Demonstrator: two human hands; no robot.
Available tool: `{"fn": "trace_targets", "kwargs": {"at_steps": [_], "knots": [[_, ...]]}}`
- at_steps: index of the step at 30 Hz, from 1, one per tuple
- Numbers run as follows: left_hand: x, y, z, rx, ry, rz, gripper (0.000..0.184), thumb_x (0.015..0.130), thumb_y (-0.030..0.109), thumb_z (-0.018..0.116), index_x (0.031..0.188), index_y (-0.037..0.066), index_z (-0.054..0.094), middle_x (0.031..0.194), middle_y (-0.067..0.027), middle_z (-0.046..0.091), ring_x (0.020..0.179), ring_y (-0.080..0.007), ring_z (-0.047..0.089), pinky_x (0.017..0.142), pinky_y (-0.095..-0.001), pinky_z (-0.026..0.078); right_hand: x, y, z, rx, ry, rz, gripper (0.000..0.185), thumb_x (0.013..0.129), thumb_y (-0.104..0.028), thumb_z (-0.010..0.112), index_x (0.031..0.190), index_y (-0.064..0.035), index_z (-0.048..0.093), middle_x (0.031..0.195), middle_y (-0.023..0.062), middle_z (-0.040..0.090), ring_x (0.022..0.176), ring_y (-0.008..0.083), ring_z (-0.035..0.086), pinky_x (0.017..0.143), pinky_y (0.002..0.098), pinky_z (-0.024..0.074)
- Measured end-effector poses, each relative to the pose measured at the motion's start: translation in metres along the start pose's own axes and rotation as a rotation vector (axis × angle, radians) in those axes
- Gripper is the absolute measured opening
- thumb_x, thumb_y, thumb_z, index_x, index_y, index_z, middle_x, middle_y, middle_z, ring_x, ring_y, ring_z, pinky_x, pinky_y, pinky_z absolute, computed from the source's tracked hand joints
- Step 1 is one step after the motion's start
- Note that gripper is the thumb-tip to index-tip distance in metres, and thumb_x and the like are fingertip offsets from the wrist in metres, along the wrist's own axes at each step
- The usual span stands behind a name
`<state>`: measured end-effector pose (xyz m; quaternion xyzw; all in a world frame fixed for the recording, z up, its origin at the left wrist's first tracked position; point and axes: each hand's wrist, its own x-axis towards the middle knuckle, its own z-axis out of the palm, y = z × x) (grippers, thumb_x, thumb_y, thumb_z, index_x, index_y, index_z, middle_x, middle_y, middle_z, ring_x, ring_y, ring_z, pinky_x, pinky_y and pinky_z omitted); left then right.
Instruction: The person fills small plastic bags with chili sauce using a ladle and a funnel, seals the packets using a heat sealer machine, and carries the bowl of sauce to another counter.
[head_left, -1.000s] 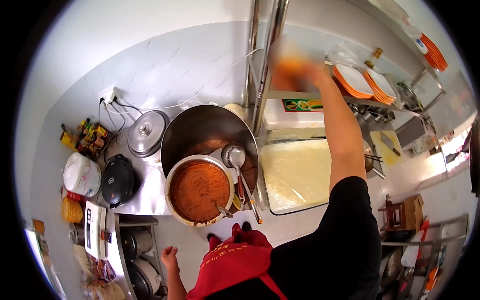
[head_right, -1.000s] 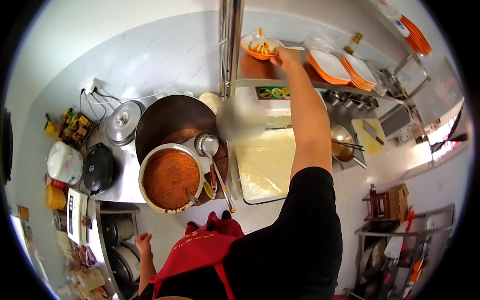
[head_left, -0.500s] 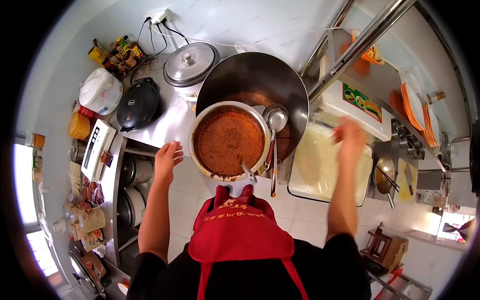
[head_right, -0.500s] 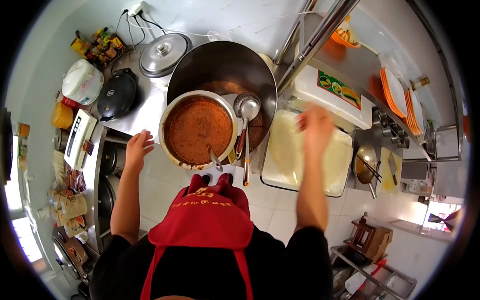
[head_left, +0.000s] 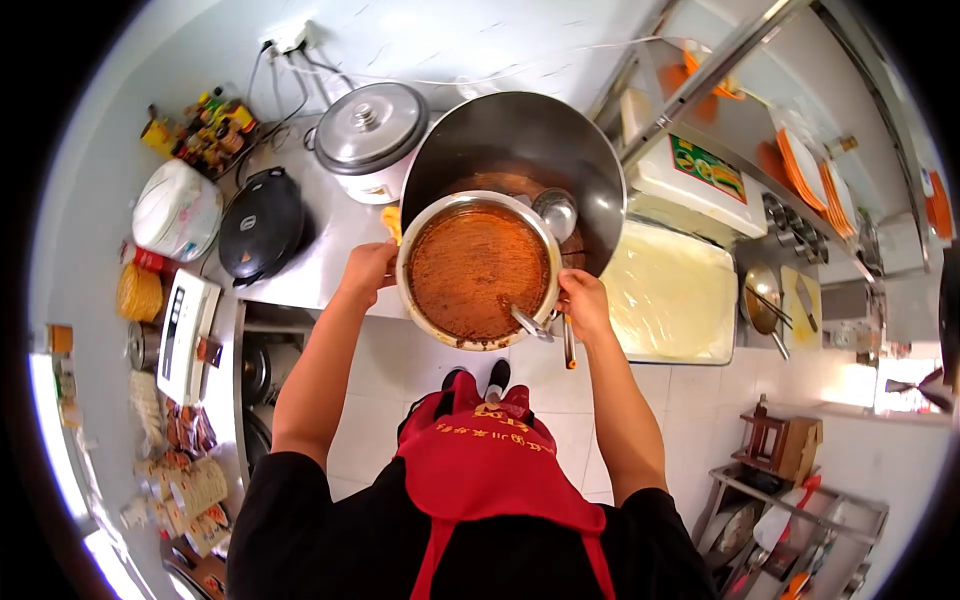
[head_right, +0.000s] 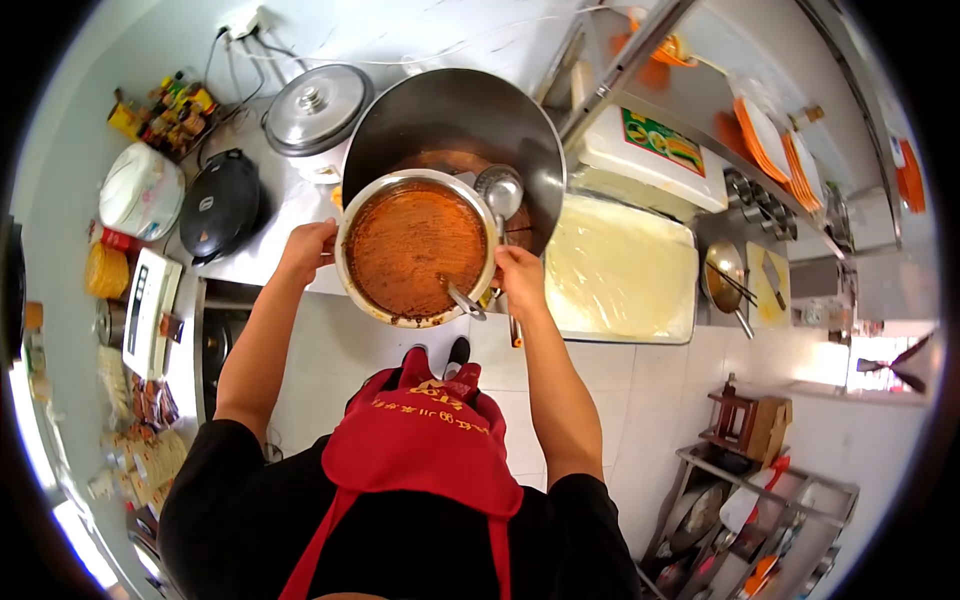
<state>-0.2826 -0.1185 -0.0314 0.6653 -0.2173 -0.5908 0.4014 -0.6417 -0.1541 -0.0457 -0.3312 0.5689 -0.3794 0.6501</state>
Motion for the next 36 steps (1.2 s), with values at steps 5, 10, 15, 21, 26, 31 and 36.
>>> {"fn": "trace_targets", "kwargs": {"at_steps": [5,10,15,21,26,31,36], "knots": [[0.018,-0.014,-0.014,0.217,0.134,0.194,0.037,0.092,0.030,0.062,0.070,0.000,0.064,0.060,-0.0013,0.055,0.053,-0.0111,0.050,0.048,-0.0293,0.038,0.011,0.025,-0.005,-0.152,0.129,-0.127,0.011,0.083,-0.008,0.063,0.088,-0.0036,0.072,0.074,0.0036,0.066,0.062,0.0121,0.054,0.054,0.0287,0.0432],[-0.023,0.029,0.011,0.038,0.013,0.235,0.037,0.097,0.034,0.058,0.087,-0.001,0.066,0.071,-0.0062,0.066,0.056,-0.0134,0.061,0.052,-0.0272,0.050,-0.029,-0.013,-0.010,0.096,0.143,-0.164,0.012,0.084,-0.004,0.061,0.088,0.0030,0.070,0.068,0.0087,0.063,0.055,0.0154,0.056,0.050,0.0311,0.0450],[-0.091,0.081,0.066,0.084,-0.142,0.345,0.049,0.100,0.044,0.051,0.091,-0.001,0.067,0.074,-0.0057,0.068,0.059,-0.0127,0.064,0.055,-0.0242,0.051,-0.092,-0.046,-0.068,0.202,0.113,-0.208,0.013,0.090,-0.007,0.065,0.092,0.0050,0.069,0.075,0.0087,0.065,0.057,0.0149,0.056,0.050,0.0291,0.0477],[-0.164,0.099,0.201,0.148,-0.343,0.349,0.058,0.099,0.053,0.047,0.094,0.000,0.069,0.080,-0.0048,0.068,0.068,-0.0112,0.061,0.067,-0.0244,0.050,-0.183,-0.085,-0.182,0.330,0.253,-0.264,0.012,0.086,-0.003,0.062,0.088,0.0075,0.067,0.076,0.0107,0.066,0.059,0.0158,0.059,0.051,0.0294,0.0495],[-0.177,0.051,0.337,0.115,-0.416,0.203,0.059,0.095,0.056,0.051,0.091,0.000,0.067,0.082,-0.0088,0.068,0.071,-0.0181,0.064,0.068,-0.0294,0.053,-0.226,-0.100,-0.329,0.252,0.369,-0.272,0.012,0.087,-0.004,0.063,0.088,0.0064,0.068,0.077,0.0104,0.066,0.060,0.0158,0.060,0.052,0.0296,0.0499],[-0.193,0.003,0.486,0.073,-0.528,0.098,0.060,0.097,0.055,0.049,0.098,-0.003,0.065,0.088,-0.0115,0.066,0.081,-0.0225,0.064,0.076,-0.0348,0.053,-0.253,-0.120,-0.476,0.135,0.508,-0.301,0.012,0.086,-0.005,0.063,0.087,0.0055,0.068,0.076,0.0093,0.066,0.059,0.0155,0.059,0.051,0.0277,0.0481],[-0.205,-0.009,0.627,0.091,-0.571,0.134,0.051,0.100,0.046,0.049,0.094,-0.002,0.064,0.084,-0.0095,0.065,0.072,-0.0200,0.063,0.070,-0.0325,0.053,-0.252,-0.154,-0.610,0.066,0.543,-0.288,0.011,0.088,-0.004,0.061,0.089,0.0039,0.068,0.076,0.0087,0.066,0.059,0.0149,0.059,0.051,0.0266,0.0480]]}}
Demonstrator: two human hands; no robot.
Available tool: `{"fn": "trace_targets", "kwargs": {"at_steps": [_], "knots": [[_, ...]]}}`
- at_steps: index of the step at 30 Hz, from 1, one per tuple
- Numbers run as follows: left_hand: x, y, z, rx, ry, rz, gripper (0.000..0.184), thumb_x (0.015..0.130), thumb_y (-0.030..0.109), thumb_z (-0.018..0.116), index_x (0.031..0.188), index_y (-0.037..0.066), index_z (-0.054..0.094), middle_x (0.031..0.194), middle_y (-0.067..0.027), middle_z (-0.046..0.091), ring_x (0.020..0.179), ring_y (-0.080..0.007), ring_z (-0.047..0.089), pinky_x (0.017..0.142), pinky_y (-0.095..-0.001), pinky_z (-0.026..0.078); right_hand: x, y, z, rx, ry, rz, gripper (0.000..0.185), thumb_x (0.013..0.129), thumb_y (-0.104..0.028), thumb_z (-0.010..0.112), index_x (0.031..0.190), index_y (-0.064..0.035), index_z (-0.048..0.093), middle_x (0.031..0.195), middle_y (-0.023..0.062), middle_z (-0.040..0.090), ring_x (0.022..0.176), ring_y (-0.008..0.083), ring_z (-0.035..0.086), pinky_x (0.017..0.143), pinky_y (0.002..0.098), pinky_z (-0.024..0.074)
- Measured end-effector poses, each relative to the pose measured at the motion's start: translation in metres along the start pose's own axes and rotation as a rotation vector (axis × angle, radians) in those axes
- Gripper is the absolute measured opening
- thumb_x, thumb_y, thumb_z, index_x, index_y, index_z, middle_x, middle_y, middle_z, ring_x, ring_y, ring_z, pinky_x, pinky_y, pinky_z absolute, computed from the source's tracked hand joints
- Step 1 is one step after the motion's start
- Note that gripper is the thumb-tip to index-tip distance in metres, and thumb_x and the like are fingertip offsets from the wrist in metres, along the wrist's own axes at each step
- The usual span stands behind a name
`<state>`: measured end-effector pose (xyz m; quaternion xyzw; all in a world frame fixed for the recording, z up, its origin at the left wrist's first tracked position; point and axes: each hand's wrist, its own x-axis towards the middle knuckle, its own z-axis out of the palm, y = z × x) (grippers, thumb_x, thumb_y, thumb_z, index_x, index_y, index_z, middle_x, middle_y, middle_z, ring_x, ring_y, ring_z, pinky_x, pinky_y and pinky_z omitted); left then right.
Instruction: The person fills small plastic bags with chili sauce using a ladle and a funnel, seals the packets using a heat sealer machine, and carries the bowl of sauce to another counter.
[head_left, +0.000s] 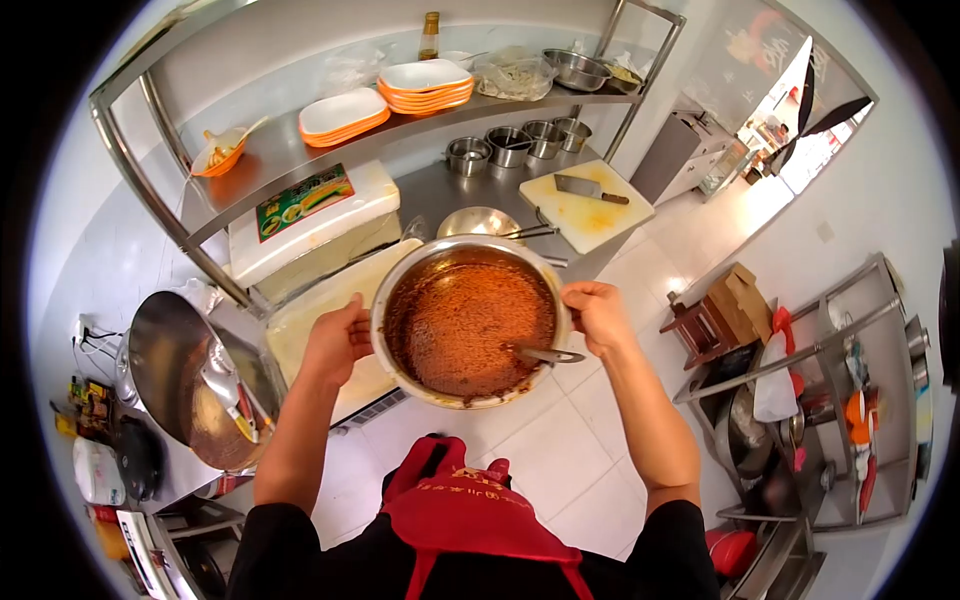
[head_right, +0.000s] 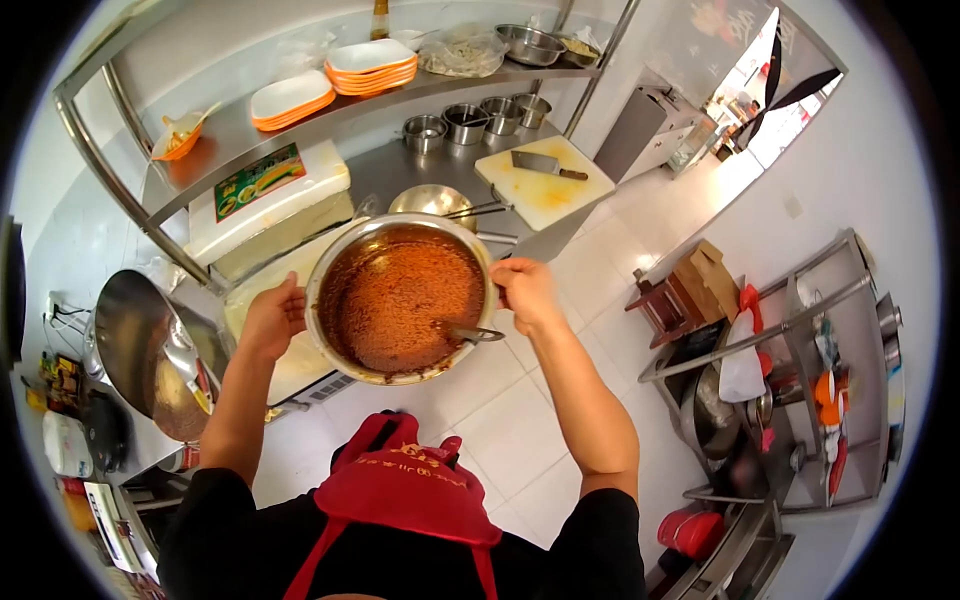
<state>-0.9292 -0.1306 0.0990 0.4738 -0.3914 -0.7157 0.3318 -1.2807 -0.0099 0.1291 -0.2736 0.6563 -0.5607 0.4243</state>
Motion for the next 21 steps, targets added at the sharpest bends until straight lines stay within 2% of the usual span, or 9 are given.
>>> {"fn": "trace_targets", "kwargs": {"at_steps": [5,10,12,13,18,21], "knots": [[0.078,0.014,0.089,-0.125,-0.128,0.040,0.042,0.101,0.038,0.050,0.095,-0.001,0.066,0.087,-0.0108,0.068,0.073,-0.0191,0.064,0.070,-0.0316,0.054,0.088,-0.029,-0.070,-0.010,0.013,0.007,0.010,0.088,-0.003,0.059,0.090,0.0035,0.067,0.075,0.0081,0.066,0.060,0.0157,0.060,0.053,0.0272,0.0491],[0.174,0.029,0.158,-0.172,-0.101,0.046,0.032,0.099,0.029,0.053,0.094,0.000,0.066,0.085,-0.0091,0.067,0.073,-0.0183,0.064,0.068,-0.0311,0.053,0.200,-0.059,-0.118,0.000,0.035,-0.004,0.012,0.089,-0.003,0.059,0.093,0.0056,0.066,0.078,0.0080,0.065,0.061,0.0141,0.057,0.053,0.0258,0.0458],[0.217,0.040,0.184,-0.201,-0.164,0.125,0.027,0.097,0.022,0.054,0.097,-0.001,0.068,0.090,-0.0104,0.069,0.078,-0.0190,0.065,0.074,-0.0328,0.053,0.238,-0.064,-0.132,0.004,0.042,0.012,0.012,0.089,-0.003,0.059,0.095,0.0059,0.065,0.079,0.0077,0.066,0.062,0.0137,0.057,0.054,0.0259,0.0456],[0.234,0.049,0.198,-0.228,-0.149,0.112,0.022,0.095,0.018,0.056,0.098,-0.001,0.068,0.090,-0.0096,0.068,0.078,-0.0183,0.063,0.073,-0.0329,0.052,0.260,-0.068,-0.137,-0.001,0.057,0.010,0.013,0.090,-0.004,0.059,0.096,0.0063,0.065,0.079,0.0076,0.066,0.062,0.0136,0.057,0.054,0.0261,0.0459],[0.317,0.070,0.247,-0.223,-0.077,0.084,0.020,0.093,0.016,0.057,0.098,0.000,0.068,0.089,-0.0073,0.068,0.080,-0.0172,0.061,0.075,-0.0329,0.049,0.372,-0.068,-0.161,0.031,0.005,-0.003,0.016,0.091,-0.004,0.059,0.100,0.0072,0.063,0.082,0.0083,0.066,0.062,0.0145,0.058,0.054,0.0276,0.0480],[0.363,0.065,0.263,-0.258,-0.020,0.083,0.020,0.093,0.016,0.055,0.096,0.002,0.068,0.089,-0.0069,0.067,0.080,-0.0161,0.060,0.076,-0.0309,0.047,0.434,-0.067,-0.158,0.034,-0.011,0.041,0.014,0.091,-0.003,0.058,0.099,0.0058,0.063,0.081,0.0072,0.065,0.061,0.0139,0.056,0.051,0.0275,0.0442]]}}
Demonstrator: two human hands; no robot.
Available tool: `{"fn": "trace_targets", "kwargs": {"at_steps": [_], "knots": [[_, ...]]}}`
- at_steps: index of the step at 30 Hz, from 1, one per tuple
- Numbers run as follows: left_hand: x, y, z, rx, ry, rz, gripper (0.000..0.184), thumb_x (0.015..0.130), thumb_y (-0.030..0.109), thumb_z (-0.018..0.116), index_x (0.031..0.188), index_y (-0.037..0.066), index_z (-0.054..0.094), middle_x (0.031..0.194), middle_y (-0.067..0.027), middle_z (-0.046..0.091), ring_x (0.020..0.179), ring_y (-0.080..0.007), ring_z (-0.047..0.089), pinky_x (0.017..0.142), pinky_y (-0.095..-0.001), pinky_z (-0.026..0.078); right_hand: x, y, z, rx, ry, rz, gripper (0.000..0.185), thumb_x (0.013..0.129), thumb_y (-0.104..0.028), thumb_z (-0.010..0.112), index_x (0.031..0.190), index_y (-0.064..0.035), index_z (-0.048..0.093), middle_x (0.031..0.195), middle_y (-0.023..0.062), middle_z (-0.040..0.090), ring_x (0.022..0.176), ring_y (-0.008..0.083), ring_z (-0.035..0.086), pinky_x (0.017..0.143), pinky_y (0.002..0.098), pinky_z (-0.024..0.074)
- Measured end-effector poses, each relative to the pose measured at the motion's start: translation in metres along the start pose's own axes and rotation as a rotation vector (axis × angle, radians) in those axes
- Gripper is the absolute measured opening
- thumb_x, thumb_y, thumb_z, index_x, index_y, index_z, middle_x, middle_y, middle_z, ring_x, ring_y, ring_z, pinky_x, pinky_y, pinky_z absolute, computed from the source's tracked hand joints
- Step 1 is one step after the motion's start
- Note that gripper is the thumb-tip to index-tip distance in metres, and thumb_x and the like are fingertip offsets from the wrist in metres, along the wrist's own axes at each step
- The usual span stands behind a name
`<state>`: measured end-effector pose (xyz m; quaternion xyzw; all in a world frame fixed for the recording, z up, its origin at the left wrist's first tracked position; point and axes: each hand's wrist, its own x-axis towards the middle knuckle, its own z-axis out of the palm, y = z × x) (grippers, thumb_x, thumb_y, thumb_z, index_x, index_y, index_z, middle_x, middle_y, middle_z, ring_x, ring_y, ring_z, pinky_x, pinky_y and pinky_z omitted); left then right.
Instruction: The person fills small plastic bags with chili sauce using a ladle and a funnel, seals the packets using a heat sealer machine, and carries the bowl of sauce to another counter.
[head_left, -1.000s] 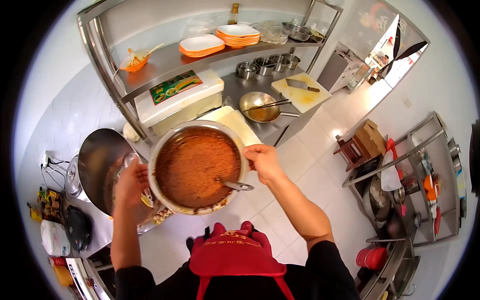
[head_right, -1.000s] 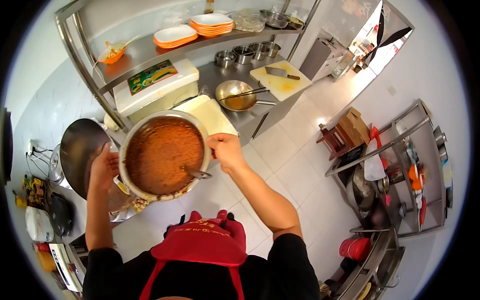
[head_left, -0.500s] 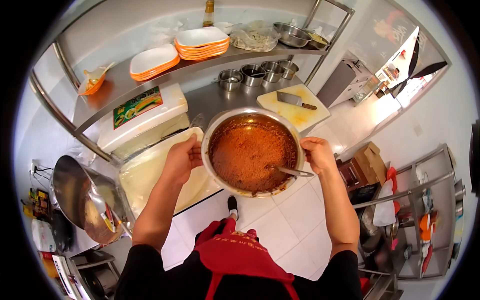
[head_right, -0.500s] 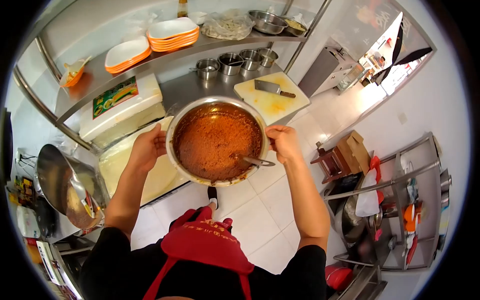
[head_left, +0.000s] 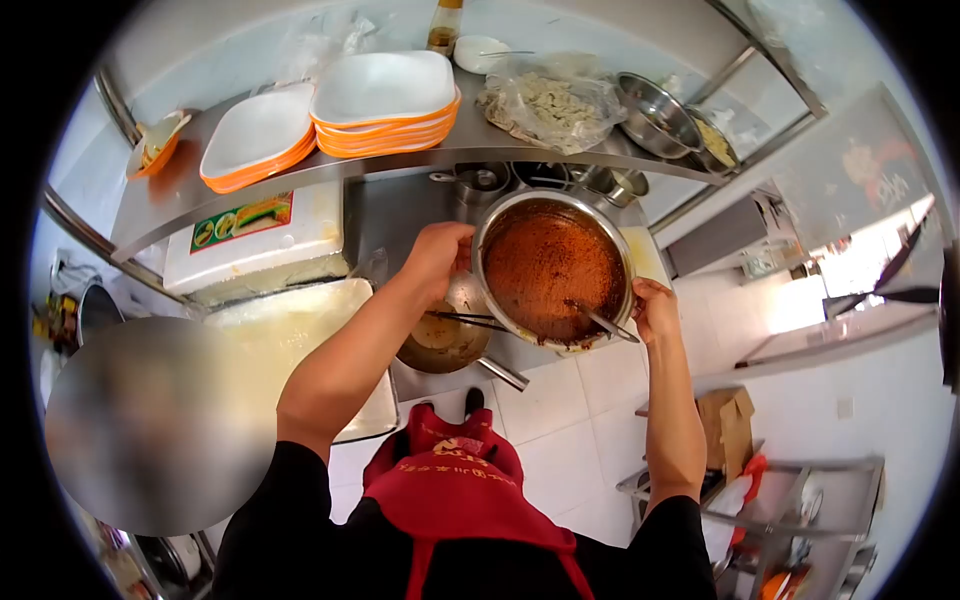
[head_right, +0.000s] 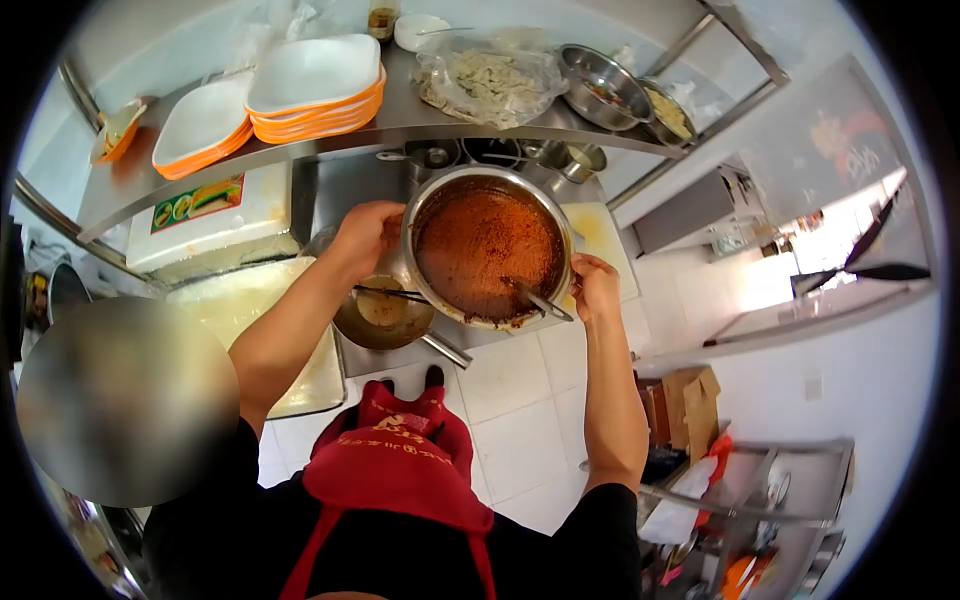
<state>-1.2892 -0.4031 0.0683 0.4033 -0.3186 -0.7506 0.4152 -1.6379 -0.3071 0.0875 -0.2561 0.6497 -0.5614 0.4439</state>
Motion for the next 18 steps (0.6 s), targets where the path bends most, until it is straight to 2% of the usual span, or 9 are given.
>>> {"fn": "trace_targets", "kwargs": {"at_steps": [1,6,9,12,15,18], "knots": [[0.012,-0.003,0.001,-0.007,0.030,-0.002,0.020,0.093,0.016,0.055,0.096,0.002,0.068,0.089,-0.0069,0.067,0.080,-0.0161,0.060,0.076,-0.0309,0.047,0.018,0.005,-0.001,0.006,-0.001,0.004,0.013,0.091,-0.003,0.057,0.099,0.0047,0.063,0.080,0.0058,0.065,0.058,0.0132,0.054,0.049,0.0267,0.0411],[0.065,-0.011,0.024,0.085,0.156,0.016,0.020,0.096,0.021,0.054,0.090,0.006,0.066,0.083,-0.0032,0.063,0.076,-0.0149,0.057,0.072,-0.0298,0.046,0.128,0.033,-0.014,0.033,-0.131,0.078,0.015,0.090,-0.002,0.056,0.101,0.0044,0.063,0.082,0.0078,0.063,0.064,0.0157,0.056,0.053,0.0276,0.0441],[0.098,-0.028,0.022,0.088,0.325,-0.020,0.025,0.097,0.028,0.055,0.087,0.007,0.063,0.077,-0.0016,0.059,0.069,-0.0146,0.053,0.069,-0.0296,0.045,0.163,0.048,-0.006,0.037,-0.142,0.121,0.016,0.090,-0.002,0.056,0.102,0.0035,0.064,0.083,0.0082,0.064,0.064,0.0170,0.058,0.053,0.0296,0.0451],[0.124,-0.043,0.007,0.108,0.416,-0.076,0.031,0.098,0.035,0.054,0.086,0.007,0.062,0.074,-0.0014,0.056,0.068,-0.0146,0.050,0.067,-0.0291,0.043,0.187,0.062,0.008,-0.007,-0.156,0.129,0.016,0.090,-0.004,0.057,0.102,0.0043,0.064,0.084,0.0091,0.065,0.065,0.0184,0.060,0.053,0.0317,0.0473],[0.147,-0.059,-0.009,0.116,0.449,-0.102,0.038,0.099,0.042,0.052,0.082,0.009,0.062,0.074,0.0000,0.059,0.063,-0.0125,0.050,0.064,-0.0290,0.043,0.212,0.083,0.016,-0.050,-0.204,0.155,0.014,0.089,-0.006,0.060,0.100,0.0002,0.065,0.082,0.0075,0.066,0.065,0.0169,0.060,0.056,0.0308,0.0485],[0.160,-0.069,-0.016,0.118,0.476,-0.120,0.039,0.099,0.042,0.051,0.082,0.009,0.062,0.074,-0.0002,0.060,0.063,-0.0124,0.050,0.065,-0.0291,0.042,0.229,0.102,0.021,-0.038,-0.210,0.198,0.017,0.091,-0.004,0.058,0.102,0.0056,0.064,0.081,0.0101,0.065,0.064,0.0184,0.061,0.054,0.0324,0.0501]]}}
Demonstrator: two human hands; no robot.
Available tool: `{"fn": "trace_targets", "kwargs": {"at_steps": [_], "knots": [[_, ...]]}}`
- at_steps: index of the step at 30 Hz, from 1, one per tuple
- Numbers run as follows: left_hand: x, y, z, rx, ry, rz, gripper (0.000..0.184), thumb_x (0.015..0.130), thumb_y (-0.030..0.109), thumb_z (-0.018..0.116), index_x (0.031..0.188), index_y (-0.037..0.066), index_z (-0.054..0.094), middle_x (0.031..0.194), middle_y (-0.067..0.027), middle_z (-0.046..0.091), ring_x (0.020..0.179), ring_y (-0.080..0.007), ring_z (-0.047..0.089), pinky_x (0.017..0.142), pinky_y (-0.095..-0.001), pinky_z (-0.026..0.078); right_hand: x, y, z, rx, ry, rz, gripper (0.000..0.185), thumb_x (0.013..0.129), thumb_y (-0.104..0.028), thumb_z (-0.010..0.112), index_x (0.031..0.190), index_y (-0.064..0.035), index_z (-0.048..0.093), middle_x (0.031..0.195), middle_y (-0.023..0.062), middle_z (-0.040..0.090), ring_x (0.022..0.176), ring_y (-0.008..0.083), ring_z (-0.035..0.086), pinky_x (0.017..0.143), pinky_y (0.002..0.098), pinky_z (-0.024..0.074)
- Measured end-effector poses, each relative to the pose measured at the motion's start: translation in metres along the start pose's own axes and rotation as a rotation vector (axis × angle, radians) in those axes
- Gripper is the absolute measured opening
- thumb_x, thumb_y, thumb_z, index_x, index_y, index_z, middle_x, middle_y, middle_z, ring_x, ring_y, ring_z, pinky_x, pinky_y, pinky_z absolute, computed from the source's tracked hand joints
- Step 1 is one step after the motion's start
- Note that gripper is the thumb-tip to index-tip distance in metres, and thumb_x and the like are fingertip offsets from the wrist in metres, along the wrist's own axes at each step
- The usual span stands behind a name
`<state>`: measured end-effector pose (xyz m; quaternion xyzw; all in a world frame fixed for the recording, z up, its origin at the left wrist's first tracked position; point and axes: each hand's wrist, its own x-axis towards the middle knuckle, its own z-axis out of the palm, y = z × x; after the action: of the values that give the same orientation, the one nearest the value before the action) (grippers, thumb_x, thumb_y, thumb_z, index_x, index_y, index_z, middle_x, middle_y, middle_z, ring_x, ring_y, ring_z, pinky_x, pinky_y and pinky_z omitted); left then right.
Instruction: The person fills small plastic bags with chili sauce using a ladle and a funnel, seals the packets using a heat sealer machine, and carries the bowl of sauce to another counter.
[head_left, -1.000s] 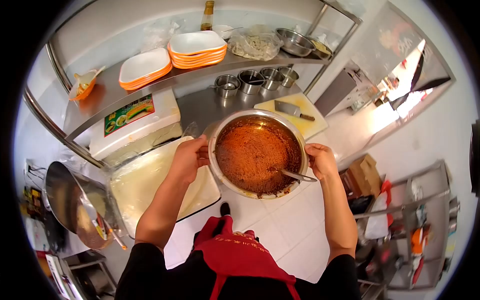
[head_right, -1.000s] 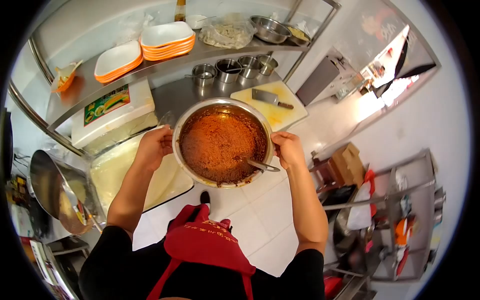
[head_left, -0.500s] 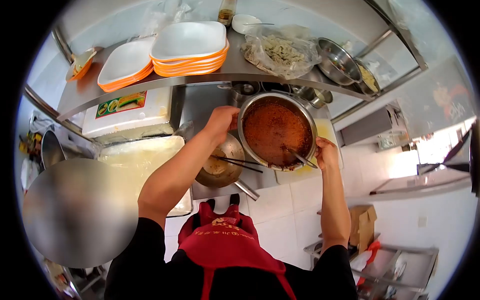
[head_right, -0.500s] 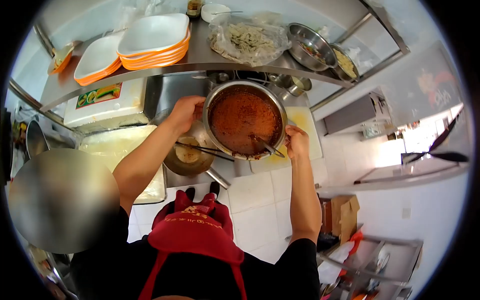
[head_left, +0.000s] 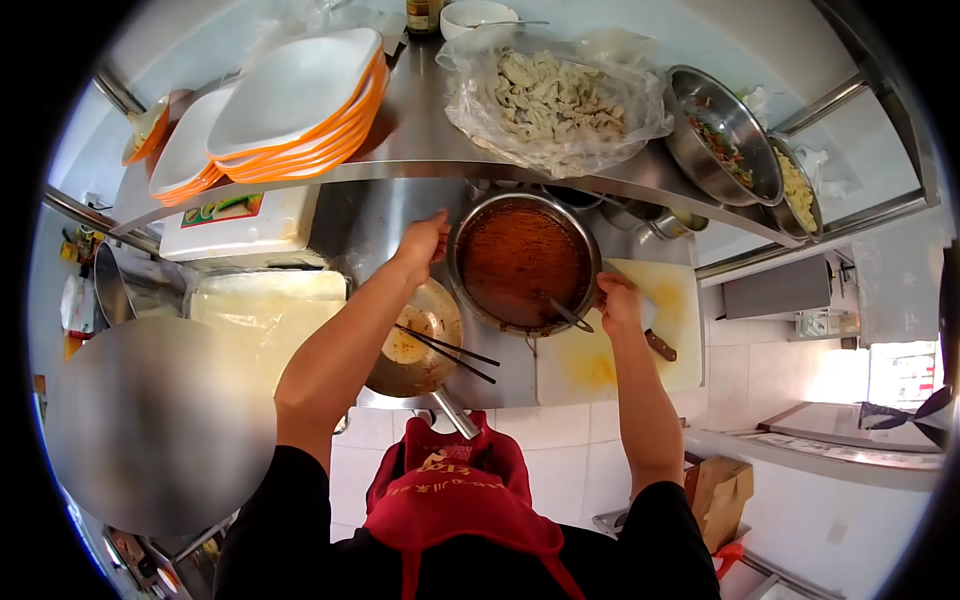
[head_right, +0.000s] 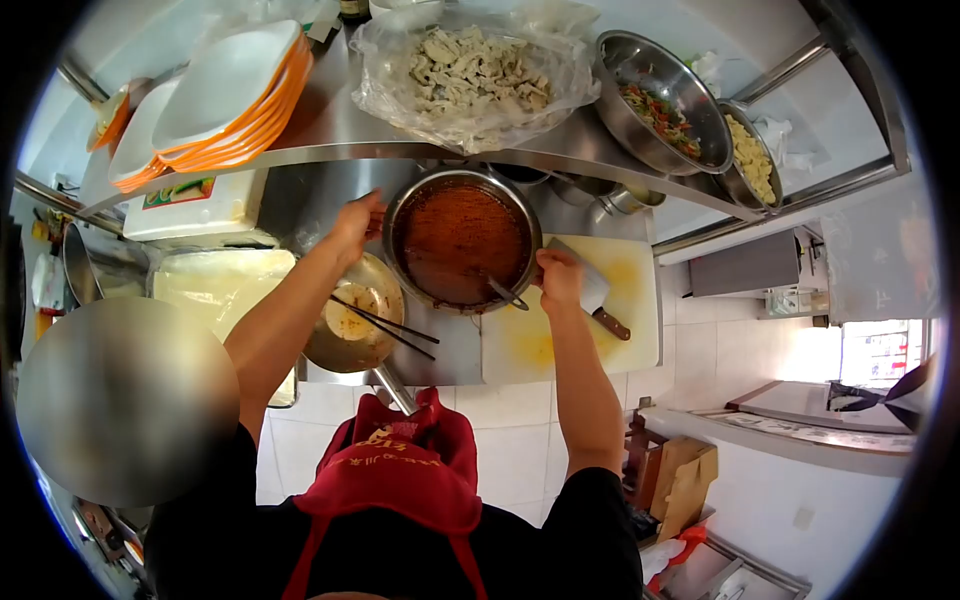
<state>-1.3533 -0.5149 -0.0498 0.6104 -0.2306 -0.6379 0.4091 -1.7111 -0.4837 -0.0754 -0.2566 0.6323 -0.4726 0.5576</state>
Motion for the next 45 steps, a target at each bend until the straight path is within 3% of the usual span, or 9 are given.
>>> {"fn": "trace_targets", "kwargs": {"at_steps": [13,27,29,31,33,36,40,42,45], "knots": [[0.016,-0.018,-0.028,-0.009,0.092,-0.025,0.052,0.099,0.051,0.046,0.091,0.004,0.068,0.083,-0.0054,0.066,0.077,-0.0174,0.056,0.076,-0.0323,0.043,0.026,0.021,0.035,-0.022,-0.072,0.035,0.017,0.092,-0.008,0.063,0.100,0.0063,0.067,0.081,0.0090,0.067,0.062,0.0172,0.061,0.052,0.0327,0.0502],[0.009,-0.030,-0.031,-0.057,0.141,0.027,0.046,0.101,0.044,0.049,0.084,0.004,0.065,0.072,-0.0025,0.060,0.062,-0.0133,0.049,0.060,-0.0303,0.040,0.057,-0.003,0.040,-0.376,-0.192,-0.028,0.022,0.092,-0.018,0.065,0.100,0.0029,0.068,0.084,0.0136,0.069,0.068,0.0247,0.066,0.058,0.0385,0.0543],[0.015,-0.039,-0.036,-0.055,0.129,0.039,0.043,0.101,0.041,0.049,0.089,0.004,0.066,0.076,-0.0030,0.063,0.064,-0.0137,0.053,0.062,-0.0298,0.042,0.049,-0.036,0.073,-1.139,0.042,-0.988,0.026,0.092,-0.027,0.062,0.098,-0.0028,0.070,0.087,0.0177,0.070,0.073,0.0335,0.068,0.067,0.0449,0.0549],[0.020,-0.044,-0.038,-0.048,0.116,0.054,0.041,0.102,0.039,0.049,0.093,0.004,0.067,0.080,-0.0034,0.065,0.066,-0.0141,0.056,0.064,-0.0294,0.044,0.024,-0.064,0.146,-1.188,-0.225,-0.743,0.029,0.091,-0.034,0.061,0.101,-0.0088,0.070,0.090,0.0174,0.070,0.080,0.0383,0.067,0.076,0.0478,0.0535],[0.019,-0.044,-0.037,-0.034,0.128,0.064,0.035,0.101,0.035,0.052,0.093,0.004,0.066,0.079,-0.0029,0.064,0.065,-0.0136,0.056,0.063,-0.0295,0.045,0.022,-0.066,0.218,-1.360,-0.393,-0.888,0.041,0.087,-0.039,0.065,0.116,-0.0095,0.066,0.103,0.0169,0.069,0.095,0.0384,0.064,0.085,0.0456,0.0511],[0.014,-0.042,-0.035,-0.013,0.136,0.078,0.032,0.100,0.033,0.053,0.090,0.005,0.065,0.078,-0.0022,0.063,0.065,-0.0128,0.055,0.061,-0.0293,0.044,0.071,-0.021,0.307,-1.310,-0.264,-1.587,0.043,0.084,-0.034,0.066,0.113,-0.0024,0.063,0.106,0.0203,0.066,0.101,0.0396,0.061,0.090,0.0484,0.0480],[0.013,-0.042,-0.034,-0.036,0.135,0.076,0.032,0.100,0.033,0.053,0.087,0.006,0.064,0.076,-0.0013,0.061,0.064,-0.0120,0.053,0.061,-0.0287,0.043,0.060,-0.011,0.356,-0.883,0.049,-1.562,0.038,0.085,-0.032,0.064,0.108,-0.0025,0.065,0.101,0.0194,0.066,0.096,0.0387,0.063,0.085,0.0483,0.0495],[0.012,-0.042,-0.034,-0.036,0.133,0.071,0.032,0.100,0.033,0.054,0.087,0.006,0.064,0.075,-0.0009,0.060,0.064,-0.0114,0.052,0.061,-0.0287,0.041,0.048,-0.041,0.341,-1.165,-0.222,-1.403,0.032,0.085,-0.029,0.063,0.104,-0.0035,0.066,0.095,0.0187,0.067,0.090,0.0374,0.064,0.080,0.0471,0.0507],[0.014,-0.046,-0.037,-0.043,0.116,0.071,0.031,0.100,0.033,0.054,0.088,0.006,0.064,0.076,-0.0013,0.061,0.065,-0.0116,0.052,0.061,-0.0289,0.041,0.083,-0.041,0.312,-1.089,-0.190,-1.456,0.026,0.087,-0.027,0.060,0.098,-0.0038,0.067,0.091,0.0188,0.067,0.087,0.0356,0.064,0.076,0.0463,0.0510]]}}
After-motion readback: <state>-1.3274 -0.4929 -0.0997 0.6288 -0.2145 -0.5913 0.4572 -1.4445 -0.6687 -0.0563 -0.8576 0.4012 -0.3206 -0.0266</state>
